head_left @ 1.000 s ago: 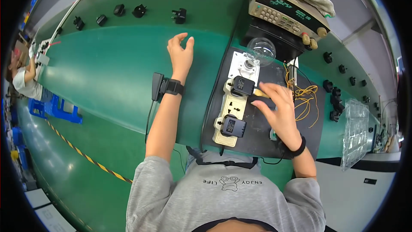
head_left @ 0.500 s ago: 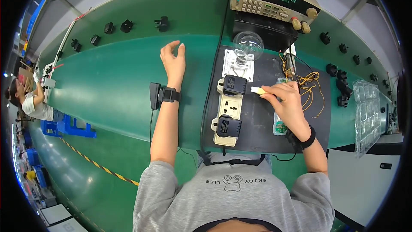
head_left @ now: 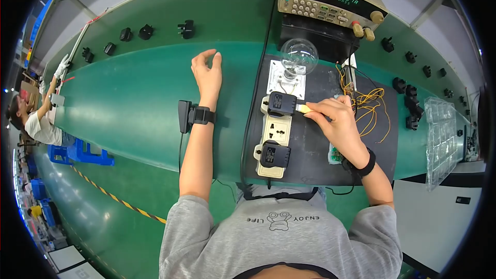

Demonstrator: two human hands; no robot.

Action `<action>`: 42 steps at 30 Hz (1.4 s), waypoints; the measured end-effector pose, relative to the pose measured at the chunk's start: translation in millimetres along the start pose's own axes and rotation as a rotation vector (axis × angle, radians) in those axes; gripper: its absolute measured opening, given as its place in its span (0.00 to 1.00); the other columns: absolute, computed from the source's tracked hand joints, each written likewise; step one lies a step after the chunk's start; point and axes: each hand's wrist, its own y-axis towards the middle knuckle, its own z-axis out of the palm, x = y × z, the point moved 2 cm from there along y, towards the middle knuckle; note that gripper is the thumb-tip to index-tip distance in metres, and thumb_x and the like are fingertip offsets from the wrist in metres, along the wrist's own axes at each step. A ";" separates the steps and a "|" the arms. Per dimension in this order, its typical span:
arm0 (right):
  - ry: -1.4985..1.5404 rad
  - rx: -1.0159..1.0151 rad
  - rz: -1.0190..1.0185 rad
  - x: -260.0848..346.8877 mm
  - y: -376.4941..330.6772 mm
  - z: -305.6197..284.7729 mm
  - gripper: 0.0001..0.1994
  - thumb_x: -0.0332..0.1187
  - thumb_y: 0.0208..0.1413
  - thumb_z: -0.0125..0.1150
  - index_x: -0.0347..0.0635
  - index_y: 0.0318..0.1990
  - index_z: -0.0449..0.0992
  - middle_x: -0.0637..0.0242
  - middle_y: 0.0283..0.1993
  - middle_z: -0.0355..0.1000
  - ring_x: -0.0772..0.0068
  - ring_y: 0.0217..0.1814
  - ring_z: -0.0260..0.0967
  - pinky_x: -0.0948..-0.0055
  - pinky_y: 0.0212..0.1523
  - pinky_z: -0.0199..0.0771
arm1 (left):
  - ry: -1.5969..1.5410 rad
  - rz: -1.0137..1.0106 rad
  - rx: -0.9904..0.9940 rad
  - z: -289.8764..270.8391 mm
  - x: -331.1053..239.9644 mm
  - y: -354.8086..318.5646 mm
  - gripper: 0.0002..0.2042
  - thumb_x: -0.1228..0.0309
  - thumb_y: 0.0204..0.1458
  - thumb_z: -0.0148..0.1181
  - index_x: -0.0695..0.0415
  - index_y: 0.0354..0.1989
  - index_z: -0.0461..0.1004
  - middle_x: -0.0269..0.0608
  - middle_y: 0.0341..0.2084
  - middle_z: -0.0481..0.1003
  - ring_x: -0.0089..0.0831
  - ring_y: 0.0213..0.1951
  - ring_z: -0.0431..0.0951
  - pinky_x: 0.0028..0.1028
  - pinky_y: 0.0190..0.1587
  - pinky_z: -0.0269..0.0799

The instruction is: The person tests power adapters by plugging them into a power strip, connecting a cable, and pressing a button on a power supply unit. They handle each adapter individually, placing tested units onto the green workbench and picking up new ones to repeat the process.

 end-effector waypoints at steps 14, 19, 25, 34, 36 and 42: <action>-0.179 0.016 -0.045 8.8 8.7 -13.7 0.16 0.37 0.43 0.66 0.38 0.39 0.77 0.64 0.33 0.74 0.66 0.37 0.68 0.68 0.45 0.58 | 0.123 0.067 -0.010 5.0 1.9 -1.5 0.11 0.64 0.51 0.58 0.55 0.39 0.75 0.40 0.43 0.68 0.34 0.46 0.66 0.29 0.49 0.63; -0.455 0.152 0.255 -27.6 27.5 -62.2 0.22 0.45 0.41 0.67 0.37 0.40 0.76 0.58 0.33 0.75 0.59 0.39 0.70 0.65 0.49 0.59 | 0.107 0.070 -0.023 1.9 -1.6 -2.7 0.10 0.65 0.50 0.58 0.57 0.38 0.75 0.41 0.41 0.68 0.34 0.45 0.66 0.29 0.48 0.63; -0.540 0.079 0.510 -172.8 96.7 -88.3 0.16 0.38 0.40 0.68 0.37 0.35 0.76 0.53 0.33 0.75 0.51 0.38 0.72 0.61 0.42 0.71 | 0.097 0.118 0.002 3.9 -7.2 -5.5 0.09 0.66 0.50 0.57 0.57 0.36 0.74 0.42 0.41 0.67 0.37 0.45 0.64 0.32 0.50 0.59; 0.001 0.033 0.250 -327.9 145.6 -44.3 0.18 0.34 0.42 0.63 0.40 0.42 0.73 0.55 0.42 0.73 0.56 0.47 0.68 0.68 0.48 0.67 | 0.210 0.169 -0.021 7.3 -12.7 -9.0 0.07 0.69 0.49 0.58 0.57 0.33 0.74 0.42 0.38 0.69 0.38 0.45 0.66 0.33 0.51 0.60; 0.089 0.064 0.370 -336.0 138.7 -39.5 0.18 0.36 0.43 0.63 0.41 0.43 0.73 0.56 0.43 0.73 0.57 0.47 0.68 0.68 0.49 0.66 | 0.217 0.164 -0.020 6.9 -13.7 -9.2 0.07 0.69 0.49 0.58 0.57 0.33 0.74 0.42 0.38 0.69 0.38 0.45 0.66 0.33 0.51 0.60; -0.266 0.387 0.550 -267.4 125.6 -71.4 0.28 0.36 0.33 0.68 0.36 0.46 0.71 0.52 0.44 0.73 0.56 0.46 0.71 0.64 0.46 0.70 | 0.221 0.135 -0.006 4.4 -8.7 -8.3 0.07 0.69 0.49 0.58 0.57 0.33 0.74 0.41 0.38 0.69 0.37 0.45 0.66 0.32 0.51 0.60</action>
